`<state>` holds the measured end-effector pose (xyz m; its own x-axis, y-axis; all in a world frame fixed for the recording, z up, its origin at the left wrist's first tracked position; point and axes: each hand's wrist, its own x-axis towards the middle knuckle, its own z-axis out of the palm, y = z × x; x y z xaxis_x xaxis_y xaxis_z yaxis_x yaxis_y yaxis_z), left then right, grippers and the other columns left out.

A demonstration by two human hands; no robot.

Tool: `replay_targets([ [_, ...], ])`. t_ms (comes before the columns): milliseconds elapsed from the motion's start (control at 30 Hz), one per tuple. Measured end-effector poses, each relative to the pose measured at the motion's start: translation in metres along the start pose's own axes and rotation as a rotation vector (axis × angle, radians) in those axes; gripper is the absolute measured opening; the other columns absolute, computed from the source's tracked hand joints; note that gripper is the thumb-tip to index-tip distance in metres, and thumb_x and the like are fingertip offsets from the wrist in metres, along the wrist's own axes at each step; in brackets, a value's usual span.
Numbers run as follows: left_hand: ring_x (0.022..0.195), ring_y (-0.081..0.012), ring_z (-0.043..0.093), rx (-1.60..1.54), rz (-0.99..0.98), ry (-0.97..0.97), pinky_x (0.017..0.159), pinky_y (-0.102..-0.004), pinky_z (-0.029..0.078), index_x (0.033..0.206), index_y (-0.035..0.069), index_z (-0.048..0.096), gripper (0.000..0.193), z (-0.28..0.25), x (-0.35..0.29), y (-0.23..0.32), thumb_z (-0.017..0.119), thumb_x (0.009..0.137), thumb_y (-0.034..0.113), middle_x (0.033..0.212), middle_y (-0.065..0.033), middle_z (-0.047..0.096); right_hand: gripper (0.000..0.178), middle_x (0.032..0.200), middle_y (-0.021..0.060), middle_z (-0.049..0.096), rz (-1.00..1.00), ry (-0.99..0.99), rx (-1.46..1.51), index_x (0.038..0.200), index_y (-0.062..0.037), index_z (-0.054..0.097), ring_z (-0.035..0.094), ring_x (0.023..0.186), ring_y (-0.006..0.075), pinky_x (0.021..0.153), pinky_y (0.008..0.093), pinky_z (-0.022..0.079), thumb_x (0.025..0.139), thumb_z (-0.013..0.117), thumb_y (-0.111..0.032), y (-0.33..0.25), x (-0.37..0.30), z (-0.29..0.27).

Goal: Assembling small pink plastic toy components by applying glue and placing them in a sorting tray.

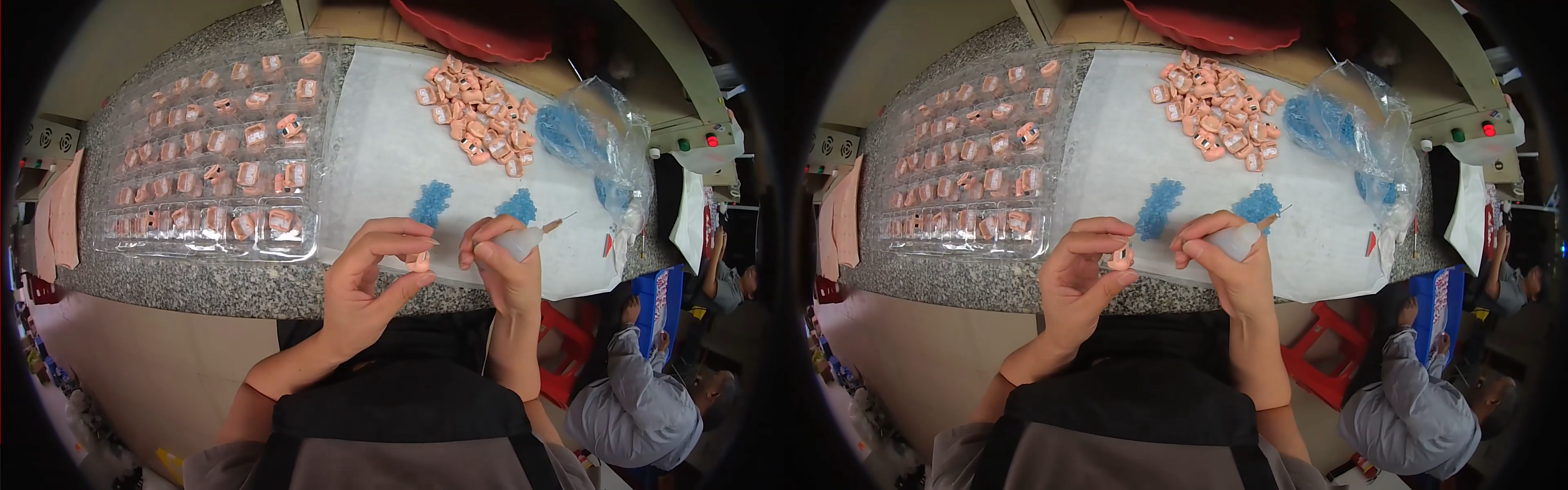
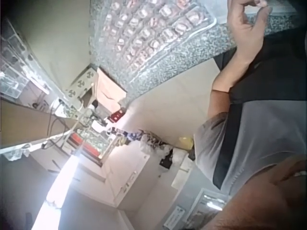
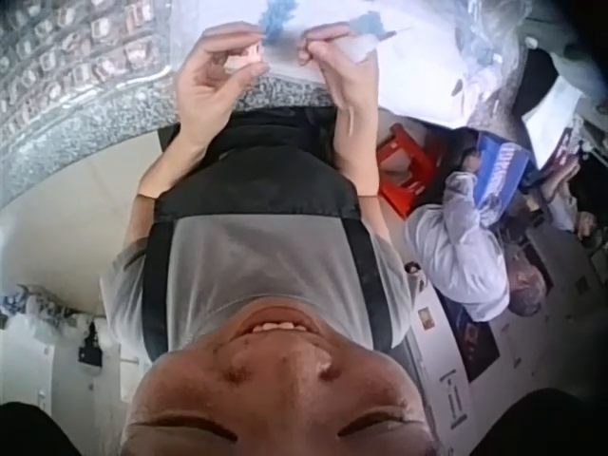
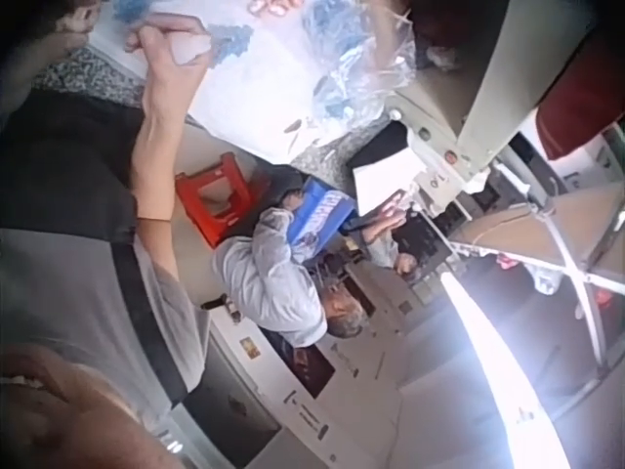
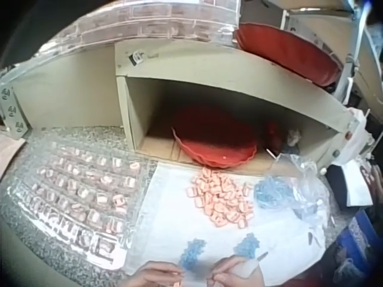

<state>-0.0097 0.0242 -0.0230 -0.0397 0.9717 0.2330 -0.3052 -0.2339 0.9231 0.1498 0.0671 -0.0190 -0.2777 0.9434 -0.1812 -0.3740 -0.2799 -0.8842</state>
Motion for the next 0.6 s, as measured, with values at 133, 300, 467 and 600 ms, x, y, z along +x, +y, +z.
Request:
replay_targets([
  [133,0.096,-0.0200,0.045,0.074,0.003,-0.034,0.080,-0.0303,0.036,0.092,0.001,0.049,0.030,0.012,0.002,0.001,0.059,0.066,-0.008,0.103,-0.0150,0.046,0.014,0.070,0.0143,0.054,0.023,-0.096,0.230,0.078,0.0007,0.050,0.052,0.061,0.0195,0.057,0.0286,0.043,0.066,0.058,0.004,-0.002,-0.005,-0.008],
  [300,0.096,-0.0204,0.045,0.127,0.015,-0.052,0.080,-0.0306,0.036,0.092,0.001,0.049,0.030,0.017,0.003,0.003,0.059,0.066,-0.008,0.103,-0.0149,0.046,0.015,0.071,0.0157,0.055,-0.013,-0.146,0.299,0.075,0.0009,0.050,0.054,0.062,0.0198,0.058,0.0284,0.045,0.065,0.060,0.004,-0.001,-0.006,-0.013],
  [467,0.092,-0.0199,0.048,0.189,0.069,-0.034,0.076,-0.0285,0.040,0.090,0.001,0.051,0.027,0.020,0.001,0.000,0.060,0.065,-0.007,0.099,-0.0142,0.048,0.014,0.071,0.0161,0.055,-0.053,-0.136,0.245,0.073,0.0000,0.050,0.054,0.061,0.0197,0.057,0.0278,0.046,0.066,0.062,0.002,0.000,-0.012,-0.013],
  [600,0.082,-0.0186,0.054,0.269,0.123,0.032,0.066,-0.0249,0.045,0.085,0.002,0.056,0.023,0.027,0.000,0.002,0.062,0.064,-0.006,0.092,-0.0123,0.052,0.013,0.070,0.0159,0.056,-0.043,-0.176,0.293,0.074,-0.0002,0.051,0.054,0.061,0.0192,0.056,0.0275,0.047,0.067,0.062,0.000,0.003,-0.015,-0.015],
])
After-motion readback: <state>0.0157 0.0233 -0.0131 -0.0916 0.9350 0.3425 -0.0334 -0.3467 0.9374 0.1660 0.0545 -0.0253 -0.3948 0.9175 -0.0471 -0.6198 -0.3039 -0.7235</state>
